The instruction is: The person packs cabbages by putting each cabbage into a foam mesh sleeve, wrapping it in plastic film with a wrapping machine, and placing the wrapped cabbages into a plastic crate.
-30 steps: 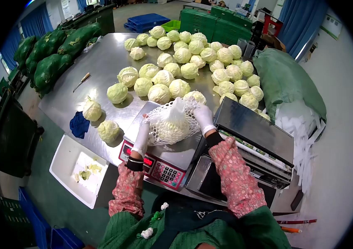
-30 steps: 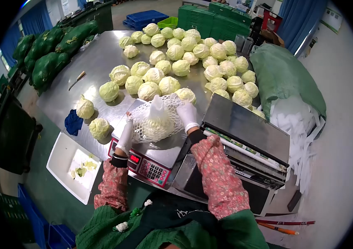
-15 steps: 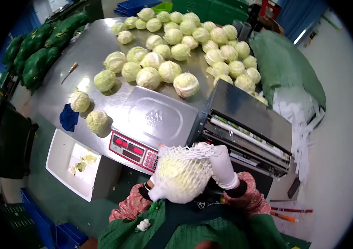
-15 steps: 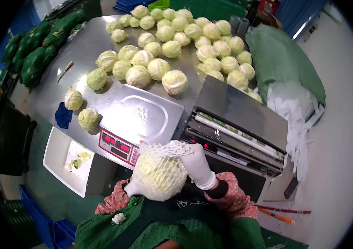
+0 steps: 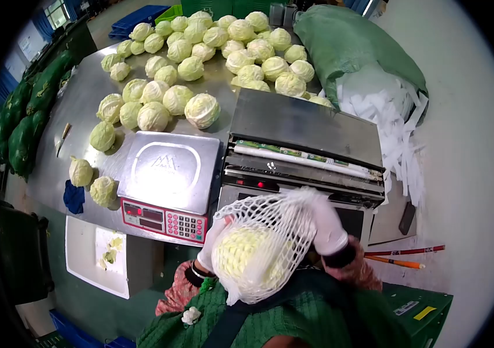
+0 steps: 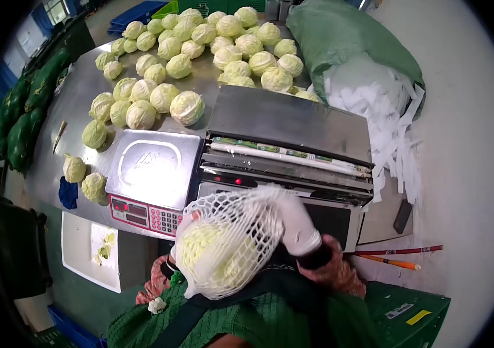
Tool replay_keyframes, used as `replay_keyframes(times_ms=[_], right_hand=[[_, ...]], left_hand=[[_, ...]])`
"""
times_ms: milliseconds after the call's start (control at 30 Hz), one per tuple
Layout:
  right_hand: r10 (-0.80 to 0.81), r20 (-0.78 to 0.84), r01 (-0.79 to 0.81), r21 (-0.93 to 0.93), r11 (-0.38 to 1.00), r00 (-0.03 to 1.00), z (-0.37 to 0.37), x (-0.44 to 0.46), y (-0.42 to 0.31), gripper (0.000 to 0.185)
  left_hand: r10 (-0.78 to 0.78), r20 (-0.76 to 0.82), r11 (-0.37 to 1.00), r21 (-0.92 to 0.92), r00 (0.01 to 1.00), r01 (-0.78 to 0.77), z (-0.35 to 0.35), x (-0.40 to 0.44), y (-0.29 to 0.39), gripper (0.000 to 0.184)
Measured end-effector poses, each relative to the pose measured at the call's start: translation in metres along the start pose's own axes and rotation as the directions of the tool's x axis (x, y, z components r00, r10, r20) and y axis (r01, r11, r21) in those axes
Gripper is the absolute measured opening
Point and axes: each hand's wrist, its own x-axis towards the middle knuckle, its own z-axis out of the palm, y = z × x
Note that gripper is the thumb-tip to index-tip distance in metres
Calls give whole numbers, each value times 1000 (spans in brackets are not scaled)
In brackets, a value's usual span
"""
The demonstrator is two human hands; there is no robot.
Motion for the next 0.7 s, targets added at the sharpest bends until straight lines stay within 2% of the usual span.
replay_keyframes(times_ms=[33, 67, 100, 133, 167, 200, 233, 267, 300, 333, 367, 433, 467, 500, 567, 600, 633, 667, 700], right_hand=[[64, -16, -65, -81, 995, 998, -8, -12, 14, 23], [237, -10, -238, -31, 971, 971, -31, -23, 38, 23], [406, 6, -406, 19, 914, 914, -43, -33, 53, 25], [256, 11, -255, -36, 966, 967, -51, -39, 72, 33], [258, 39, -198, -538, 820, 965, -61, -40, 61, 52], [-26, 8, 25, -628, 778, 1000, -69, -46, 53, 60], [-311, 7, 222, -716, 662, 950, -62, -53, 35, 68], [-531, 166, 437, -785, 439, 831, -48, -54, 10, 89], [-457, 377, 518, -824, 232, 805, -41, -55, -12, 103], [-533, 418, 606, -757, 244, 736, -30, -45, -8, 108], [-610, 447, 691, -682, 241, 654, -17, -33, -1, 113], [-693, 197, 690, -461, 559, 693, -39, -7, -2, 95], [-541, -75, 532, -111, 839, 838, -35, -3, -19, 79], [-579, -68, 581, 10, 814, 812, -46, 10, -27, 70], [-420, -249, 486, 369, 792, 873, -34, 7, -73, 64], [-451, -200, 494, 359, 792, 870, -42, 11, -87, 59], [-408, -182, 447, 400, 801, 895, -54, 18, -100, 55], [-432, -137, 451, 356, 818, 891, -60, 27, -111, 53], [-449, -90, 453, 311, 835, 889, -64, 35, -120, 50]], left_hand=[[-5, 279, 932, -346, 960, 106, -7, -1, -3, 46], [-2, 279, 932, -347, 960, 103, -17, -2, -12, 46], [32, 131, 944, -331, 991, 13, -34, -5, -25, 51], [66, -21, 952, -297, 998, -70, -56, -5, -40, 56], [74, -111, 963, -250, 991, -100, -42, 0, -40, 53], [90, -137, 972, -203, 986, -116, -28, 7, -36, 51], [100, -143, 980, -158, 985, -122, -6, 16, -25, 49], [119, -149, 987, -93, 982, -134, 13, 27, -13, 47], [151, -160, 988, -13, 976, -155, 29, 36, -4, 44], [191, -178, 980, 84, 965, -178, 40, 49, 7, 42], [342, -230, 905, 342, 911, -253, 7, 75, 5, 38], [387, -228, 862, 434, 893, -263, 66, 94, 22, 36], [301, -219, 917, 335, 928, -218, 86, 94, 33, 34], [342, -119, 865, 428, 932, -263, 122, 90, 36, 35], [235, 73, 819, 522, 969, -238, 111, 97, 58, 33], [219, 53, 785, 584, 974, -208, 99, 104, 79, 31], [391, 66, 653, 683, 918, -327, 83, 112, 97, 34], [678, 70, 455, 742, 732, -493, 99, 127, 100, 40], [545, 150, 594, 626, 825, -506, 51, 151, 148, 39]])
